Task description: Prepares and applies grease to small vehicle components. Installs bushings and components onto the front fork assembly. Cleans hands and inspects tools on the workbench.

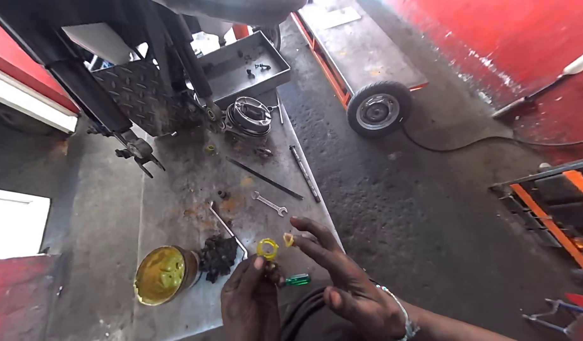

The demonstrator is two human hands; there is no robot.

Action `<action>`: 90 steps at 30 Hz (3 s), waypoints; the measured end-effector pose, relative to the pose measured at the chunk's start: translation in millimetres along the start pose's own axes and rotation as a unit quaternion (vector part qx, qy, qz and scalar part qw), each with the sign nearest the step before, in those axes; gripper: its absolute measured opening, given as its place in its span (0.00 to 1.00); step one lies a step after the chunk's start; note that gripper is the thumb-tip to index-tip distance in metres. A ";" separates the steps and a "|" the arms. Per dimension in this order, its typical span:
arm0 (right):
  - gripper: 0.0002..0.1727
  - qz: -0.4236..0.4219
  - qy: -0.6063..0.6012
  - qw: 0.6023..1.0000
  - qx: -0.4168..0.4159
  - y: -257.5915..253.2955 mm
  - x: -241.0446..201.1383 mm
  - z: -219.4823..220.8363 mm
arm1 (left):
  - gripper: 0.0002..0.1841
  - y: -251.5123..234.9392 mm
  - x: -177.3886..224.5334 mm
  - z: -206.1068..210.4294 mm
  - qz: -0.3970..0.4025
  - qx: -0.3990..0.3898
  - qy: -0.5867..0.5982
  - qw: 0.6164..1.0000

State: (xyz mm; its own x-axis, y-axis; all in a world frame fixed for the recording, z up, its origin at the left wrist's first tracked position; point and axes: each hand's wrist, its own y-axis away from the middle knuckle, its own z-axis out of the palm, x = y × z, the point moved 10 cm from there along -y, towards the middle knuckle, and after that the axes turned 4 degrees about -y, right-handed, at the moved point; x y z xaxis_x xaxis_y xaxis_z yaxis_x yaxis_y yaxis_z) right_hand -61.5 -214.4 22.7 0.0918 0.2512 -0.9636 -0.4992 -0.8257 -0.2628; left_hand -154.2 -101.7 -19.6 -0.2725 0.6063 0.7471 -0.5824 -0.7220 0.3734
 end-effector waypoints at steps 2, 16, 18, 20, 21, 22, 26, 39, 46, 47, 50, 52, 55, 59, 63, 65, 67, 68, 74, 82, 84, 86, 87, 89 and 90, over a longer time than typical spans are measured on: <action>0.45 -0.005 -0.022 1.000 -0.011 -1.0 0.7 3.1 | 0.19 0.6 -7.4 5.5 -0.071 0.007 0.042 0.997; 0.44 0.019 -0.291 0.956 -0.035 -18.6 5.6 8.0 | 0.16 11.1 -15.3 35.4 -0.163 -0.047 0.100 0.980; 0.46 0.019 -0.300 0.953 -0.045 -19.5 3.5 11.2 | 0.14 11.7 -13.1 35.1 -0.154 -0.056 0.099 0.981; 0.47 0.016 -0.308 0.950 -0.047 -18.9 2.4 13.2 | 0.12 12.2 -10.8 35.1 -0.146 -0.063 0.097 0.982; 0.46 0.013 -0.311 0.949 -0.047 -18.2 2.0 13.9 | 0.12 12.4 -9.8 35.2 -0.143 -0.067 0.098 0.983; 0.46 0.009 -0.309 0.950 -0.050 -17.6 1.4 14.7 | 0.12 12.3 -8.7 34.9 -0.140 -0.071 0.099 0.983; 0.45 -0.007 -0.259 0.964 -0.060 -15.3 -1.3 14.3 | 0.12 11.5 -6.0 31.0 -0.150 -0.069 0.107 0.981; 0.40 -0.126 0.227 0.965 -0.046 -5.8 -24.5 6.2 | 0.17 14.0 -7.5 26.6 -0.196 -0.061 0.070 0.976; 0.40 -0.159 0.380 0.911 -0.014 -3.9 -33.5 3.8 | 0.20 12.2 -15.0 25.5 -0.222 -0.034 0.047 0.973; 0.40 -0.163 0.401 0.902 -0.014 -3.6 -32.8 5.1 | 0.20 11.6 -15.8 25.9 -0.225 -0.032 0.048 0.973; 0.39 -0.181 0.434 0.882 -0.018 0.6 -32.9 4.1 | 0.21 10.6 -18.0 24.3 -0.238 -0.038 0.051 0.969; 0.37 -0.191 0.443 0.876 -0.016 3.9 -35.2 0.4 | 0.21 10.1 -17.8 21.9 -0.240 -0.041 0.053 0.969; 0.36 -0.191 0.439 0.878 0.010 2.3 -41.6 -6.7 | 0.19 9.5 -14.8 21.5 -0.223 -0.052 0.051 0.972; 0.38 -0.160 0.353 0.921 0.040 -9.2 -44.0 -8.3 | 0.15 10.6 -5.8 21.5 -0.167 -0.082 0.011 0.983; 0.39 -0.136 0.269 0.953 0.032 -15.8 -38.0 -3.8 | 0.10 13.5 16.5 22.2 -0.051 -0.125 -0.071 0.988; 0.38 -0.143 0.274 0.950 0.031 -12.9 -38.2 -1.4 | 0.06 15.4 28.7 25.3 0.021 -0.146 -0.117 0.982; 0.36 -0.148 0.301 0.941 0.030 -8.1 -39.9 -1.2 | 0.06 17.5 40.8 28.8 0.107 -0.166 -0.182 0.963; 0.36 -0.149 0.310 0.938 0.035 -6.0 -40.4 -2.8 | 0.06 19.9 46.1 31.2 0.155 -0.179 -0.223 0.946; 0.39 -0.142 0.379 0.912 0.067 -6.3 -46.6 -2.5 | 0.02 40.6 57.2 54.5 0.324 -0.205 -0.397 0.834; 0.43 -0.164 0.469 0.866 0.057 6.3 -43.3 9.3 | 0.04 37.5 60.7 50.1 0.352 -0.165 -0.424 0.818; 0.42 -0.151 0.468 0.868 0.069 5.8 -45.0 3.7 | 0.03 37.6 61.7 50.6 0.348 -0.167 -0.425 0.819; 0.42 -0.149 0.466 0.869 0.076 1.7 -47.3 1.0 | 0.03 37.8 61.1 51.4 0.346 -0.170 -0.427 0.818; 0.42 -0.152 0.459 0.872 0.075 0.2 -47.7 2.4 | 0.03 37.0 61.0 50.9 0.344 -0.169 -0.426 0.819; 0.42 -0.157 0.427 0.888 0.069 -0.1 -45.7 6.2 | 0.03 31.8 61.0 45.2 0.337 -0.156 -0.411 0.833; 0.42 -0.152 0.396 0.903 0.068 0.7 -44.0 5.5 | 0.03 26.3 60.3 38.8 0.319 -0.143 -0.393 0.850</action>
State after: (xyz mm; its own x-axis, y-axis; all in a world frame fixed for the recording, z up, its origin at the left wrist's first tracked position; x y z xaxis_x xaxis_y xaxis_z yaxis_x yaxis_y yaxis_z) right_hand -70.6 -223.3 65.1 0.8034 -0.0290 -0.5948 -0.4433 -0.6961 -0.5648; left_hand -156.3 -97.1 56.6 -0.0715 -0.3702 0.9262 -0.7011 -0.6418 -0.3106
